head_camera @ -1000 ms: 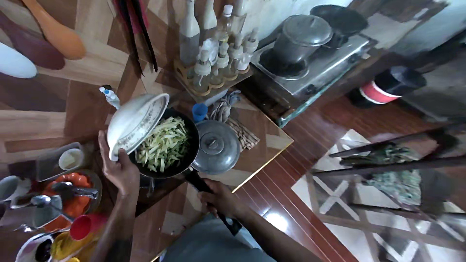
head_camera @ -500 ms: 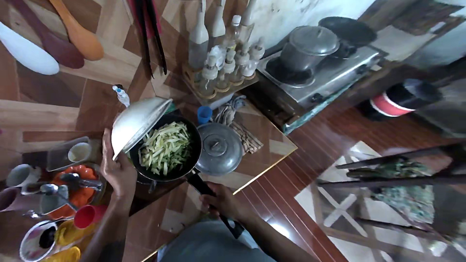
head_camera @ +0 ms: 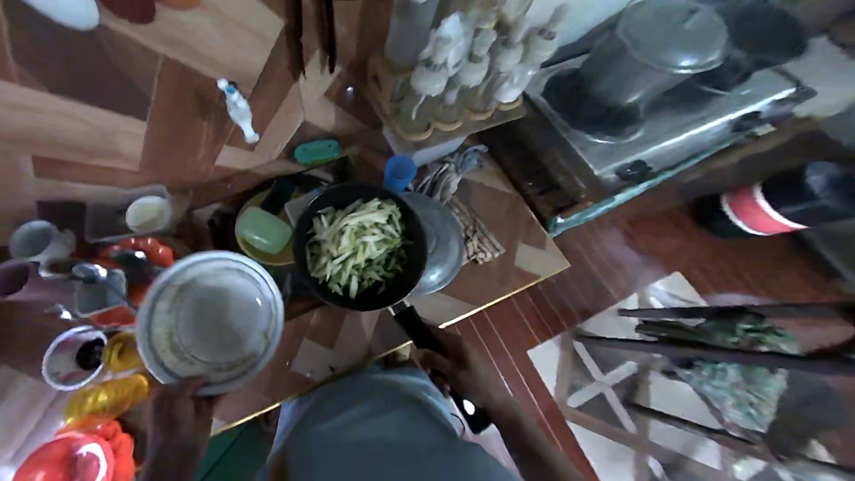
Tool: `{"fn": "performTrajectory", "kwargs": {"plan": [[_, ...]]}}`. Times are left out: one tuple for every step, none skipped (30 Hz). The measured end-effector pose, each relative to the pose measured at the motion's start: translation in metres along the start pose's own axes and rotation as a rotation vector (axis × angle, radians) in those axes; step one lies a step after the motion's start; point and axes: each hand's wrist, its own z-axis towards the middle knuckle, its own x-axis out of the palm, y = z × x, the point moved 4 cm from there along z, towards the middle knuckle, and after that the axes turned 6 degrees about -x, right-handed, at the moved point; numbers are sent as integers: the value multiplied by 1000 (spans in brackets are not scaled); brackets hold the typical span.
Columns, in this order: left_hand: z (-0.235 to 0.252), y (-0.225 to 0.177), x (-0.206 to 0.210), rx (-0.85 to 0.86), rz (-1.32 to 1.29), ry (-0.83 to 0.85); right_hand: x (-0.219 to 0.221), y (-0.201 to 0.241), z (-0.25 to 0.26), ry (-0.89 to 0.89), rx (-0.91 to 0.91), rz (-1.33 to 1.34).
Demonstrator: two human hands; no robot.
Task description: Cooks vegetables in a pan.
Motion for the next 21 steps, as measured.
{"fn": "performTrajectory", "kwargs": {"plan": [[-4, 18, -11, -34, 48, -9, -2, -1, -2, -7, 0, 1], [-6, 33, -18, -81, 78, -12, -4, -2, -3, -14, 1, 6], [-6, 47, -23, -138, 98, -4, -5, -1, -4, -20, 4, 7], [-5, 59, -26, -191, 106, 5, -6, 0, -5, -25, 11, 6], [-1, 69, -27, -234, 107, 6, -7, 1, -6, -31, 16, 7], [2, 78, -28, -262, 108, 9, -8, 2, -6, -36, 17, 3], [5, 84, -27, -278, 108, 13, -9, 3, -6, -35, 13, -6], [9, 88, -25, -286, 107, 23, -9, 4, -5, -29, 4, -19], [12, 92, -23, -289, 99, 32, -10, 6, -4, -24, -10, -29], [16, 95, -22, -287, 92, 41, -10, 7, -3, -18, -21, -34], [19, 98, -22, -285, 87, 47, -9, 8, -3, -13, -28, -25], [22, 101, -22, -286, 88, 49, -8, 9, -2, -11, -29, -15], [26, 102, -23, -284, 97, 41, -7, 10, -2, -5, -31, -1], [30, 101, -26, -272, 122, 17, -6, 12, -1, 5, -35, 6], [32, 100, -30, -233, 176, -17, -5, 13, -1, 15, -39, 0], [32, 99, -36, -163, 275, -65, -3, 13, -1, 23, -41, -8], [29, 94, -42, -60, 414, -113, -1, 13, -1, 31, -39, -13], [26, 85, -45, 93, 570, -148, 1, 15, 1, 38, -40, -20], [21, 71, -41, 275, 682, -174, 2, 18, 4, 45, -45, -21], [16, 56, -34, 457, 738, -188, 4, 22, 8, 57, -51, -19], [12, 39, -23, 615, 756, -176, 7, 24, 12, 70, -55, -16]]}}
